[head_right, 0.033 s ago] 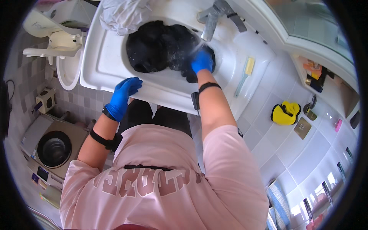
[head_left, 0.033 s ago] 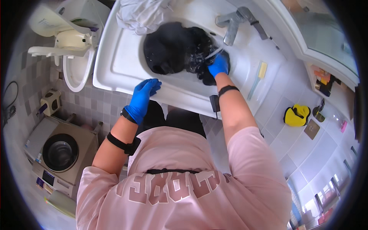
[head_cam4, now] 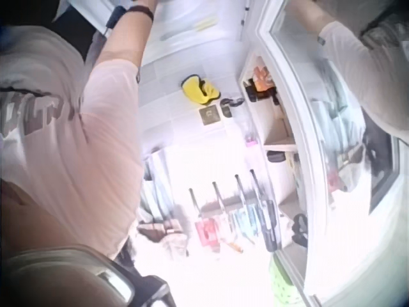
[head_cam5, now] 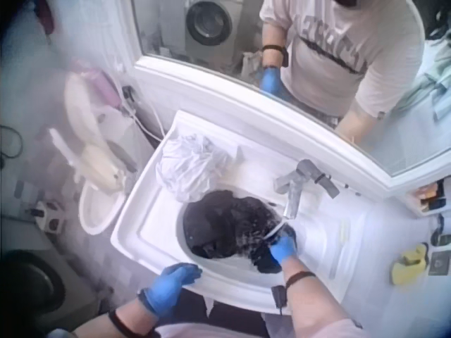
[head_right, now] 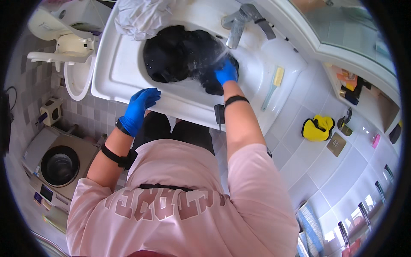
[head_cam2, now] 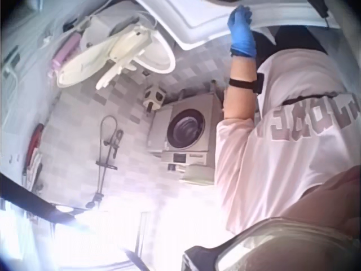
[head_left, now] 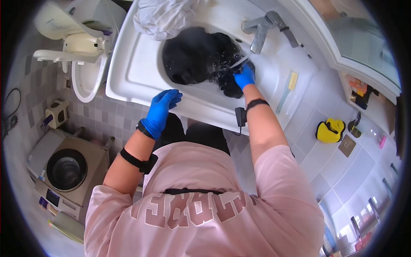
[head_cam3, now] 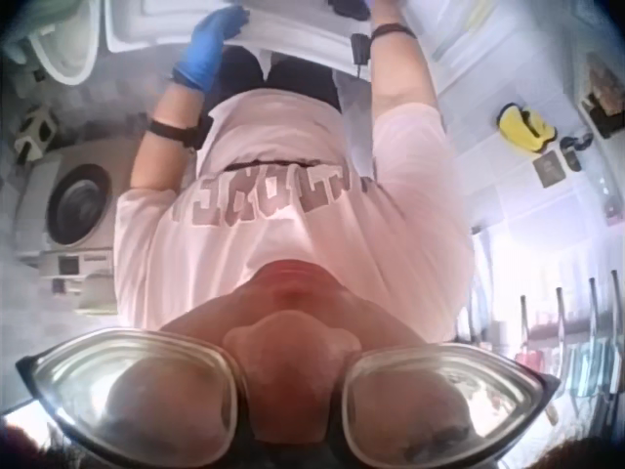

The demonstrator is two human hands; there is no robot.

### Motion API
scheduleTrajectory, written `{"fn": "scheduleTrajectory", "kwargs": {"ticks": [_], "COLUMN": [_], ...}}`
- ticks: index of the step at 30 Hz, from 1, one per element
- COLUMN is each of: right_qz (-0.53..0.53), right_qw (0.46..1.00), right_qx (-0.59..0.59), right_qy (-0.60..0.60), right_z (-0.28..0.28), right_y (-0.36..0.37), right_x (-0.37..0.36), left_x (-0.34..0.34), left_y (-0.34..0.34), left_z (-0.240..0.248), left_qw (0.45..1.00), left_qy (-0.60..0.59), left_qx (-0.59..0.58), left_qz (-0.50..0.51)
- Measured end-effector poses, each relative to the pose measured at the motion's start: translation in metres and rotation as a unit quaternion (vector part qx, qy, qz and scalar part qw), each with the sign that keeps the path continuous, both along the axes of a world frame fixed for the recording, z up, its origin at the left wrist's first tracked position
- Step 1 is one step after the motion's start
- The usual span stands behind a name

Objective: Hand washing and rinsing dark and light clothing in a basin inside a bathroom.

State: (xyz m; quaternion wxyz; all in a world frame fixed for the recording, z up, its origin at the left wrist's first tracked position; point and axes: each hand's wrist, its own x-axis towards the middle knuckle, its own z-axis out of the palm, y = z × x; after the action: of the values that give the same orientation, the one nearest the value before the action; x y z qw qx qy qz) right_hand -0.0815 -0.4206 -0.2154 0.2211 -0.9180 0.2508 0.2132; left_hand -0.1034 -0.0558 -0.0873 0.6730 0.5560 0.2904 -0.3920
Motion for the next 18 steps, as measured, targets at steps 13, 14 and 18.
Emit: {"fn": "scheduleTrajectory", "kwargs": {"ticks": [13, 14, 18], "right_qz": [0.081, 0.125, 0.18], "right_qw": [0.996, 0.979, 0.957], "right_qx": [-0.036, -0.132, -0.11], "right_qy": [-0.022, 0.096, 0.199], "right_z": [0.104, 0.12, 0.085], "right_y": [0.038, 0.052, 0.047], "right_x": [-0.068, -0.057, -0.027], "left_x": [0.022, 0.02, 0.014], "left_y": [-0.016, -0.016, -0.019], "left_z": [0.017, 0.015, 0.009], "left_qw": [0.996, 0.997, 0.996], "left_qy": [-0.074, -0.069, -0.075], "left_qx": [-0.034, -0.032, -0.025], "left_qz": [-0.025, -0.025, -0.038]}}
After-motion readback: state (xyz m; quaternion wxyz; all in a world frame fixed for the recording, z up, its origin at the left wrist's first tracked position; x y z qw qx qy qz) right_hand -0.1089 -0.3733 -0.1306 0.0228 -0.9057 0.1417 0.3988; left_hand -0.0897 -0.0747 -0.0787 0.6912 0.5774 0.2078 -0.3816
